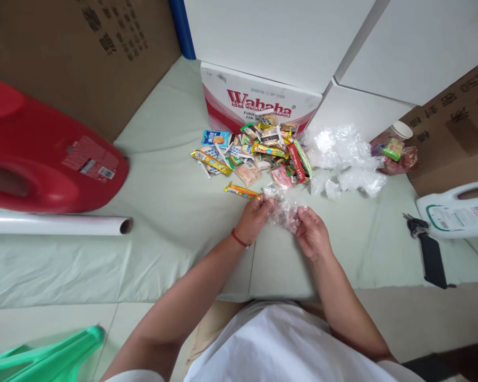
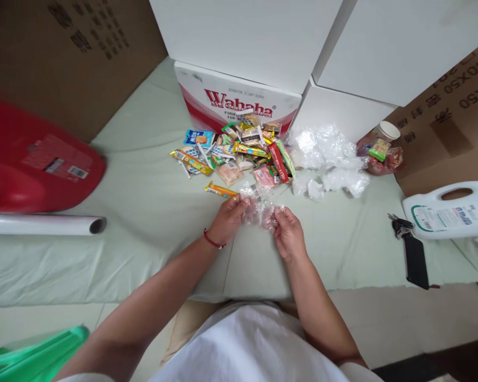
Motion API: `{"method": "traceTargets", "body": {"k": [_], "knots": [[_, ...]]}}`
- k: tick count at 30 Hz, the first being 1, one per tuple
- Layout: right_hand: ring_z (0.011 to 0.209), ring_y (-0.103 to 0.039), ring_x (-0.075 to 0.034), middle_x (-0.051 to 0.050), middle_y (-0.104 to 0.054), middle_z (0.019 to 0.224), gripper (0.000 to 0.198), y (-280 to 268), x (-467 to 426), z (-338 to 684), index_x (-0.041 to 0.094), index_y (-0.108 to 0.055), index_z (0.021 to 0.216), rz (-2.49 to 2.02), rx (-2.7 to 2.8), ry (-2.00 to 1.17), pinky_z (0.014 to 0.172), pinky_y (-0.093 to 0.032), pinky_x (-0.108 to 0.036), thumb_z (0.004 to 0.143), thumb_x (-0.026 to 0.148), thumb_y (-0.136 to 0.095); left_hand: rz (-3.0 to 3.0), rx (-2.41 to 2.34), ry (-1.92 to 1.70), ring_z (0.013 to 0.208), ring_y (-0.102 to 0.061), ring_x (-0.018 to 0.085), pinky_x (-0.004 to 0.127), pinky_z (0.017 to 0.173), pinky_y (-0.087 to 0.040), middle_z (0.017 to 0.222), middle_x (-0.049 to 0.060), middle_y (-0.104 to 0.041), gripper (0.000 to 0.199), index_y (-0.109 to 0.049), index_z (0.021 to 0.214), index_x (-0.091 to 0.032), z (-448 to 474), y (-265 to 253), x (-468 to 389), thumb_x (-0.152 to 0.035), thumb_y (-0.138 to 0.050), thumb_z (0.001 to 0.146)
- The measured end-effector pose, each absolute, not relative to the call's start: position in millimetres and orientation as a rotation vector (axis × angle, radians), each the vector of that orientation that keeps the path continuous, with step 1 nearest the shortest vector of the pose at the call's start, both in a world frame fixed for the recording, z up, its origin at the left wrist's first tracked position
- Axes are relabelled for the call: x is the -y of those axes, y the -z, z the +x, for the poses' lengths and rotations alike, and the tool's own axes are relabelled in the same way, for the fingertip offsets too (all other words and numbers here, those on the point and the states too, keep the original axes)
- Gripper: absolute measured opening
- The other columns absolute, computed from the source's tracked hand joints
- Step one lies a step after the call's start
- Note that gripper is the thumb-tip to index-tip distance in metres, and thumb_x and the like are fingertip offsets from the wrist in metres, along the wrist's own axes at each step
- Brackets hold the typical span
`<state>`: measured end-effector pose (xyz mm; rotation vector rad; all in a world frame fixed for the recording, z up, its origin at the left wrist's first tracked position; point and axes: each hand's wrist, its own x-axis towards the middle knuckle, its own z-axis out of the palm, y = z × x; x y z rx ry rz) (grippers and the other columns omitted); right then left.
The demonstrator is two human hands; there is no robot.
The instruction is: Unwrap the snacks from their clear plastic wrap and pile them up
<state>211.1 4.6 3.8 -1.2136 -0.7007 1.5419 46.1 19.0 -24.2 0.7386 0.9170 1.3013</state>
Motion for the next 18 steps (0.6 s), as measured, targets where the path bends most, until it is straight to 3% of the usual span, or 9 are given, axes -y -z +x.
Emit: {"method": "traceTargets", "body": {"k": [3,5,9,13,18], "knots": [[0.051,-0.04,-0.007,0.005,-0.055,0.064,0.042,-8,-4,227,0.02,-0.062,0.076,-1.306,0.795,-1.514,0.044,-0.033,-0.022,0.072,0.05,-0.092,0.747,-0.994,-1.33,0.056,-0.041,0.01,0.024,0.054,-0.036,0.064,-0.006,-0.05,0.05,-0.053,0.074,-0.021,42,23,-22,-0.065,-0.078,0.078],[0.049,-0.035,-0.007,0.006,-0.052,0.061,0.043,-7,-3,237,0.02,-0.062,0.075,-1.382,0.898,-1.438,0.043,-0.028,-0.022,0.073,0.053,-0.09,0.85,-1.132,-1.336,0.054,-0.037,0.009,0.023,0.052,-0.03,0.059,-0.006,-0.045,0.047,-0.055,0.072,-0.021,40,23,-22,-0.061,-0.079,0.079],[0.056,-0.039,-0.01,0.005,-0.05,0.062,0.036,1,-4,250,0.021,-0.065,0.078,-1.517,1.153,-1.202,0.051,-0.032,-0.023,0.081,0.052,-0.082,0.895,-1.081,-1.277,0.052,-0.038,0.009,0.023,0.05,-0.027,0.057,-0.005,-0.046,0.047,-0.063,0.071,-0.019,36,17,-20,-0.062,-0.082,0.075],[0.059,-0.042,-0.01,0.005,-0.051,0.064,0.033,8,-8,245,0.021,-0.065,0.077,-1.468,1.133,-1.2,0.054,-0.036,-0.023,0.083,0.05,-0.08,0.695,-0.593,-1.0,0.046,-0.048,0.01,0.026,0.043,-0.025,0.072,0.003,-0.066,0.061,-0.075,0.089,-0.016,30,7,-12,-0.075,-0.071,0.077],[0.06,-0.048,-0.008,0.005,-0.059,0.071,0.041,7,-16,227,0.022,-0.069,0.084,-1.229,0.795,-1.479,0.055,-0.042,-0.02,0.065,0.047,-0.094,0.761,-0.572,-0.958,0.047,-0.038,0.004,0.023,0.047,-0.023,0.073,0.002,-0.067,0.046,-0.075,0.091,-0.013,33,8,-10,-0.051,-0.09,0.069]]}}
